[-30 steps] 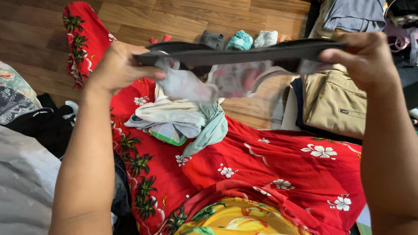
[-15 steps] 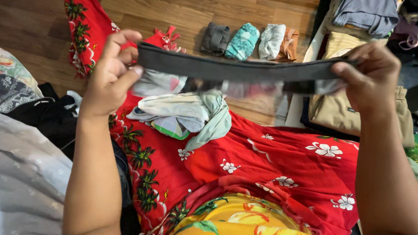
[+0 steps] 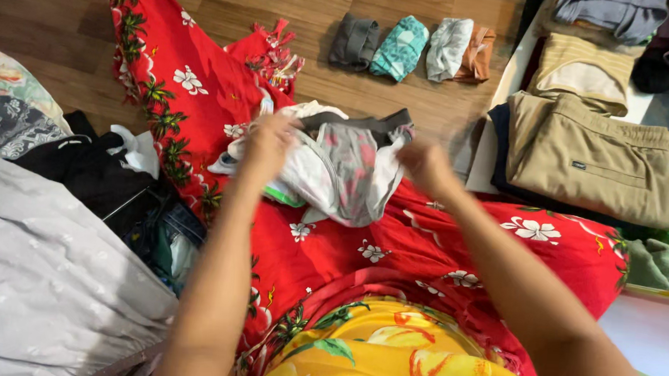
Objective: The person folds various pieces of underwear, including panties and boxers, by hand on the floor and organizes them into a stack.
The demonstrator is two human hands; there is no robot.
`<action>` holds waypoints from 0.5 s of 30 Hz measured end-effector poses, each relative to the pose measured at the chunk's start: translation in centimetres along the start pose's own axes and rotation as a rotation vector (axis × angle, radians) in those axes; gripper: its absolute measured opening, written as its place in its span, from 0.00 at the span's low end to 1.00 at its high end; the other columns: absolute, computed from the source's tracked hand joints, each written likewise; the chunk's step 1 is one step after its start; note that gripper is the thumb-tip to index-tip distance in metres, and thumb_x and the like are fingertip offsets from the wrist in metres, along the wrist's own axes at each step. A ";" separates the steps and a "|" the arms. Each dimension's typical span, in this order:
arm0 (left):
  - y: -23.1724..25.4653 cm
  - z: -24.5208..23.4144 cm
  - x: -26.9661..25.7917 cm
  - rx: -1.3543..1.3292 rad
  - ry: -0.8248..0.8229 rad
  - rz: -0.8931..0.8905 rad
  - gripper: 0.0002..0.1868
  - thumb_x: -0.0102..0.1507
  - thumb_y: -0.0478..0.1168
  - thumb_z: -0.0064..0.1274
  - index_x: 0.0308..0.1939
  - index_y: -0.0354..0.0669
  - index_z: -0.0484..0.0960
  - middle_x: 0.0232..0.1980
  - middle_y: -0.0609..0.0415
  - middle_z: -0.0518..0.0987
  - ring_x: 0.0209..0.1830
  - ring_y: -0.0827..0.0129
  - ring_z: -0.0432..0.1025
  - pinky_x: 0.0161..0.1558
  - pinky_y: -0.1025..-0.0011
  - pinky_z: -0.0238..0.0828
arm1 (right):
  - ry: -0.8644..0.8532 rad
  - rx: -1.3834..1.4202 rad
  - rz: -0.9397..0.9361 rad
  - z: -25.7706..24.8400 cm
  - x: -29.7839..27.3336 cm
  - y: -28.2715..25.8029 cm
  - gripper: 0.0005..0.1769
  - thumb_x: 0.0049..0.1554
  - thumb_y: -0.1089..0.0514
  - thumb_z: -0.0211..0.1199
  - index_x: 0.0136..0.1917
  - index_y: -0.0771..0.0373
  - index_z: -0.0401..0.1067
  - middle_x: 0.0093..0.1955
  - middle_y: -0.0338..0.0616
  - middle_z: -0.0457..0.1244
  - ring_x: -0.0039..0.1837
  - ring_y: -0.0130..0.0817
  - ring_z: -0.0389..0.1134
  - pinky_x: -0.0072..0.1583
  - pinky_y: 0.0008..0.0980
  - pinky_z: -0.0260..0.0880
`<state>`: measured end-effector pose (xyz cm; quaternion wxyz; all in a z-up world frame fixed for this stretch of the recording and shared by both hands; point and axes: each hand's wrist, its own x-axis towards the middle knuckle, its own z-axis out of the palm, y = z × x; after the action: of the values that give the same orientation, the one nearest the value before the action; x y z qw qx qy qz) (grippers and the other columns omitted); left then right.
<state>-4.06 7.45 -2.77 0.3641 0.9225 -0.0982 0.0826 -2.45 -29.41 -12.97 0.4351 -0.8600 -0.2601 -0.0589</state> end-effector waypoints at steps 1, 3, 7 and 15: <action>0.5 1.7 -1.4 -0.052 -0.112 -0.071 0.11 0.64 0.36 0.55 0.50 0.42 0.84 0.46 0.44 0.84 0.46 0.57 0.79 0.48 0.61 0.76 | -0.175 0.077 0.006 1.7 -1.4 -0.8 0.10 0.59 0.63 0.60 0.50 0.66 0.80 0.51 0.52 0.72 0.49 0.35 0.72 0.51 0.35 0.73; 2.4 4.2 -4.0 -0.047 -0.366 -0.226 0.14 0.63 0.45 0.59 0.45 0.40 0.87 0.43 0.42 0.86 0.42 0.56 0.81 0.46 0.60 0.76 | -0.433 0.110 0.563 4.5 -3.8 -3.0 0.09 0.58 0.55 0.69 0.48 0.62 0.80 0.42 0.48 0.72 0.42 0.29 0.69 0.48 0.33 0.71; 5.2 6.1 -6.7 0.238 -0.593 -0.402 0.21 0.59 0.54 0.66 0.37 0.37 0.89 0.38 0.39 0.84 0.41 0.49 0.79 0.45 0.56 0.74 | -0.509 0.599 0.648 6.0 -5.2 -5.1 0.10 0.64 0.57 0.66 0.43 0.64 0.79 0.39 0.43 0.68 0.42 0.23 0.63 0.46 0.29 0.67; 4.5 5.2 -6.5 0.157 -0.729 -0.576 0.25 0.49 0.54 0.71 0.36 0.36 0.85 0.35 0.42 0.88 0.36 0.55 0.85 0.42 0.60 0.78 | -0.633 0.620 0.510 5.8 -5.8 -4.5 0.06 0.54 0.61 0.71 0.40 0.66 0.77 0.37 0.40 0.71 0.41 0.24 0.68 0.45 0.31 0.71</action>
<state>-11.05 1.44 -4.99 0.2431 0.9057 0.0468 -0.3442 -10.37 -25.01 -15.22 0.5702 -0.7021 -0.1664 0.3927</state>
